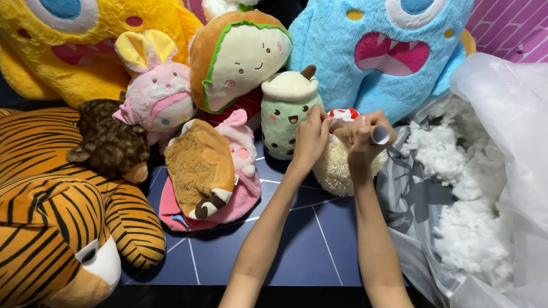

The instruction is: Stuffing a small plushie with fiberfill using hands and a cardboard tube to pack the material.

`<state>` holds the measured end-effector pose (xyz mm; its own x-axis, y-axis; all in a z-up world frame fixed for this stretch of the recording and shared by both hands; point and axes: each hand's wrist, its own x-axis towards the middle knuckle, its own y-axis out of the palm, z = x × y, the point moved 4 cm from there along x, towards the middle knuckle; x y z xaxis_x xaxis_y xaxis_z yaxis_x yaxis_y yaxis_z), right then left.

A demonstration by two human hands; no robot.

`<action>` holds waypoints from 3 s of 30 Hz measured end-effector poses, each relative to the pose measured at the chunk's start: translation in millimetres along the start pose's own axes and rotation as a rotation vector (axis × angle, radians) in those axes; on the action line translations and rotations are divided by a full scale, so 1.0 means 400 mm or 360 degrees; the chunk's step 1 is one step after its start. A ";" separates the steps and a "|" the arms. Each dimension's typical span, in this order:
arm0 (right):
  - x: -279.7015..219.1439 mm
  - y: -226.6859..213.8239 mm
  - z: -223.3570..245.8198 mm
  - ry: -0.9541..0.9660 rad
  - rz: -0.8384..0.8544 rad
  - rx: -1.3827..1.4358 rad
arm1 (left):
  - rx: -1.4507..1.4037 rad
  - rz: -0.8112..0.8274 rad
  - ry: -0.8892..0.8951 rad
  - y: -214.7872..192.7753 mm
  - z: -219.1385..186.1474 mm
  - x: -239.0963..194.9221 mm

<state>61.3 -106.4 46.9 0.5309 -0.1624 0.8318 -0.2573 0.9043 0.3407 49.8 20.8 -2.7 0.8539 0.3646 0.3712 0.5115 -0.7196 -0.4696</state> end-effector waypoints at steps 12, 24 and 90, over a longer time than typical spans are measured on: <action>0.051 -0.096 -0.013 -0.0005 -0.0108 0.0199 | 0.0035 0.0077 0.0060 0.023 -0.006 -0.007; 0.066 -0.085 0.061 0.0047 -0.0267 0.0150 | 0.0230 -0.0333 0.0315 0.055 -0.045 -0.085; -0.049 -0.087 0.016 -0.0192 0.0025 0.0050 | 0.0116 -0.0989 0.0477 0.170 0.086 -0.141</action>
<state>54.7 -137.2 21.5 0.4262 -0.1964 0.8831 -0.2911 0.8945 0.3394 39.8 -28.3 -83.2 0.3427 0.5101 0.7889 0.9112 -0.3850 -0.1469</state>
